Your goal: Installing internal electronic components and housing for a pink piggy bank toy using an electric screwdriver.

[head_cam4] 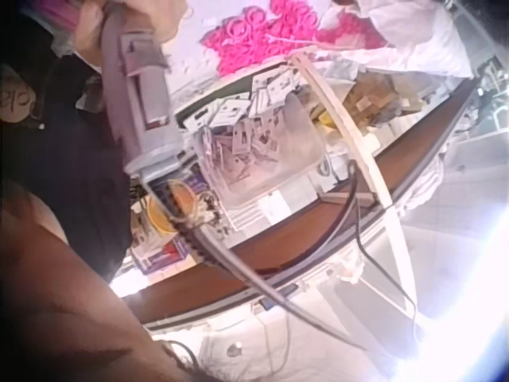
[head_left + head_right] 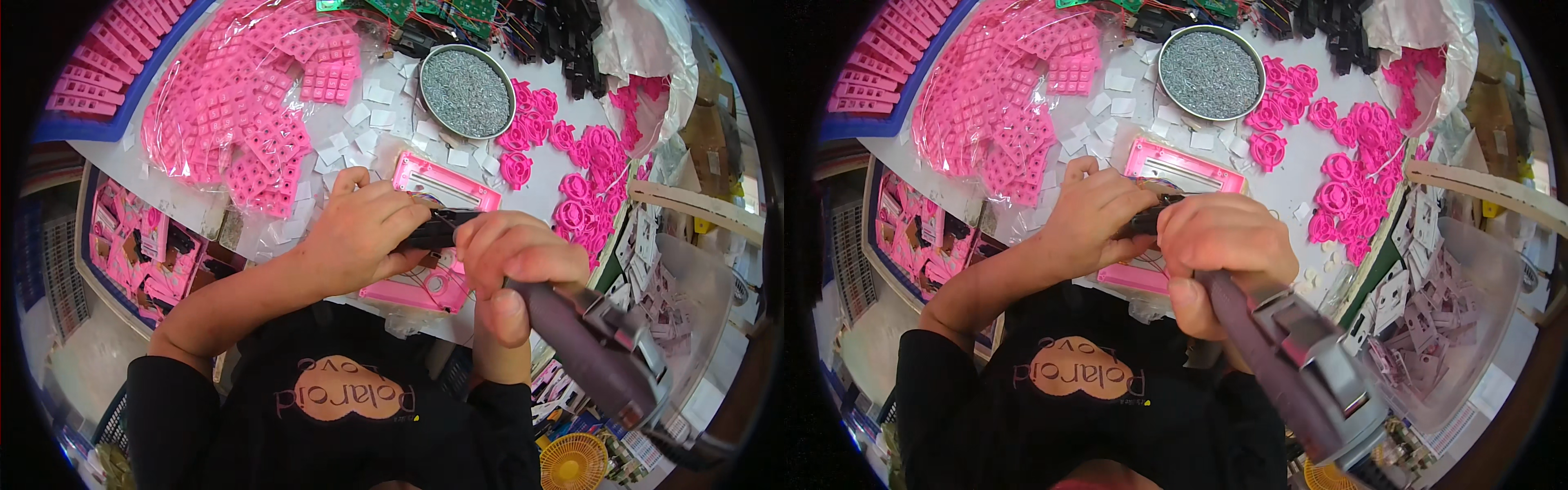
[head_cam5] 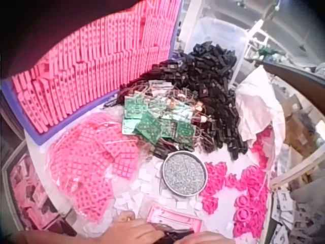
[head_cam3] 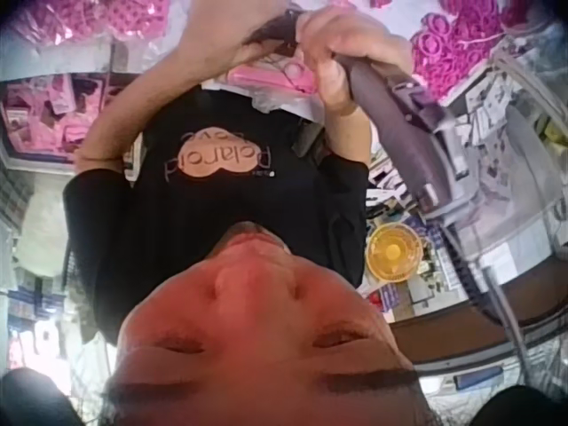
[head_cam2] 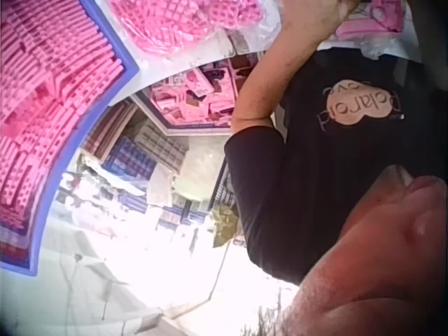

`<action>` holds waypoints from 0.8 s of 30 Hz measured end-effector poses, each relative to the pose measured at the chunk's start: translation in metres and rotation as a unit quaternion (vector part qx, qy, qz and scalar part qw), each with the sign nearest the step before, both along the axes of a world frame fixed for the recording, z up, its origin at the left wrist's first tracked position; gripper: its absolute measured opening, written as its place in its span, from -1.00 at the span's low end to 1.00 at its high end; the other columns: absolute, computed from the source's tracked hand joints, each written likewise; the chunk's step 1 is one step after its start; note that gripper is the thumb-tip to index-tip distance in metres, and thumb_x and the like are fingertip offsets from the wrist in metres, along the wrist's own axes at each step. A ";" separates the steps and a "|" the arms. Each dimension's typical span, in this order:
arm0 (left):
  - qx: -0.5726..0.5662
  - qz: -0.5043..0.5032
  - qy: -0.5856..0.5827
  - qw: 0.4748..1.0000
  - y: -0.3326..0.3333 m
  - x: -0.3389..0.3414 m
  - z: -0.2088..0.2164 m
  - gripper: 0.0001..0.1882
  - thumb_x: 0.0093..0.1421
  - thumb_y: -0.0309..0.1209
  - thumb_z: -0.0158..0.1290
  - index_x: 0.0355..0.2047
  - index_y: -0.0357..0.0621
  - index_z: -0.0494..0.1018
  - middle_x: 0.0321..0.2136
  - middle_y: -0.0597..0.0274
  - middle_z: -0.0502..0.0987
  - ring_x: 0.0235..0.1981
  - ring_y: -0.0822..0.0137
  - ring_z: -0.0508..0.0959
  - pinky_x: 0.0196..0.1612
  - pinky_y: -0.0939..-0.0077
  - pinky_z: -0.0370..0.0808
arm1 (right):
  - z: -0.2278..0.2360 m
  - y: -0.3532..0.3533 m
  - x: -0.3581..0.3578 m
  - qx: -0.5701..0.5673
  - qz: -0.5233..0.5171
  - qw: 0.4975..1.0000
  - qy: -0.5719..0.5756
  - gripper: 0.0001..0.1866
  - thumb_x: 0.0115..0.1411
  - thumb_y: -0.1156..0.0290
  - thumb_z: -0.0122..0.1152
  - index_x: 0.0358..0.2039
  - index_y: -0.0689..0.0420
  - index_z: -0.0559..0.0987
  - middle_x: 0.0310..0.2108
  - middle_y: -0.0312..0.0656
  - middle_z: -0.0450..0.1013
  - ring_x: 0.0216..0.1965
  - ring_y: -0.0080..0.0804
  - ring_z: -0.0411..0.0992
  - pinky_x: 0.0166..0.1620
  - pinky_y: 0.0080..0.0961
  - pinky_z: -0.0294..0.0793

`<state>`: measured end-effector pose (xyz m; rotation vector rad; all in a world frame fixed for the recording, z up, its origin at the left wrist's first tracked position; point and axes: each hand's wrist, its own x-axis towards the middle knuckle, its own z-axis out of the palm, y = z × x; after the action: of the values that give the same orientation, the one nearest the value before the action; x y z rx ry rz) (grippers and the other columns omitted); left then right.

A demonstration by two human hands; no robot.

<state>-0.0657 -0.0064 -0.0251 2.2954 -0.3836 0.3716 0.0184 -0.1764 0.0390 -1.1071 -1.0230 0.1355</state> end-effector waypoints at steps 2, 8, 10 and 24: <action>0.010 -0.004 -0.004 1.000 0.000 0.000 0.000 -0.47 -0.13 -0.23 0.38 -0.15 -0.06 0.46 -0.27 0.36 0.55 -0.24 0.31 0.51 -0.02 0.18 0.21 | 0.000 0.003 -0.003 -0.011 -0.025 0.999 -0.029 -0.71 0.15 0.40 0.26 -0.21 0.16 0.35 -0.65 -0.26 0.35 -0.63 -0.40 0.33 -0.48 -0.38 0.42; 0.035 -0.016 -0.039 0.999 0.001 0.000 0.001 -0.49 -0.12 -0.25 0.37 -0.16 -0.08 0.46 -0.26 0.35 0.55 -0.25 0.33 0.51 -0.02 0.18 0.22 | 0.008 0.003 -0.001 -0.046 -0.010 0.999 0.018 -0.69 0.13 0.48 0.25 -0.16 0.21 0.37 -0.63 -0.24 0.37 -0.62 -0.37 0.36 -0.47 -0.39 0.44; 0.039 -0.021 -0.045 0.998 0.001 0.001 -0.001 -0.49 -0.12 -0.25 0.37 -0.16 -0.09 0.45 -0.25 0.35 0.55 -0.26 0.34 0.51 -0.03 0.18 0.23 | 0.005 0.007 0.004 -0.045 -0.004 0.999 0.001 -0.66 0.15 0.42 0.26 -0.13 0.17 0.33 -0.67 -0.27 0.33 -0.65 -0.43 0.31 -0.54 -0.45 0.37; 0.002 -0.021 -0.051 0.998 0.003 0.002 -0.006 -0.45 -0.17 -0.28 0.38 -0.13 -0.02 0.45 -0.34 0.41 0.52 -0.34 0.33 0.48 -0.12 0.20 0.16 | 0.003 0.005 0.009 -0.023 0.030 0.998 0.049 -0.66 0.17 0.48 0.23 -0.08 0.27 0.39 -0.58 -0.21 0.39 -0.57 -0.44 0.37 -0.37 -0.41 0.49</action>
<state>-0.0633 -0.0034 -0.0308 2.2742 -0.4836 0.4684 0.0273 -0.1718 0.0418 -1.1004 -0.9704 0.2596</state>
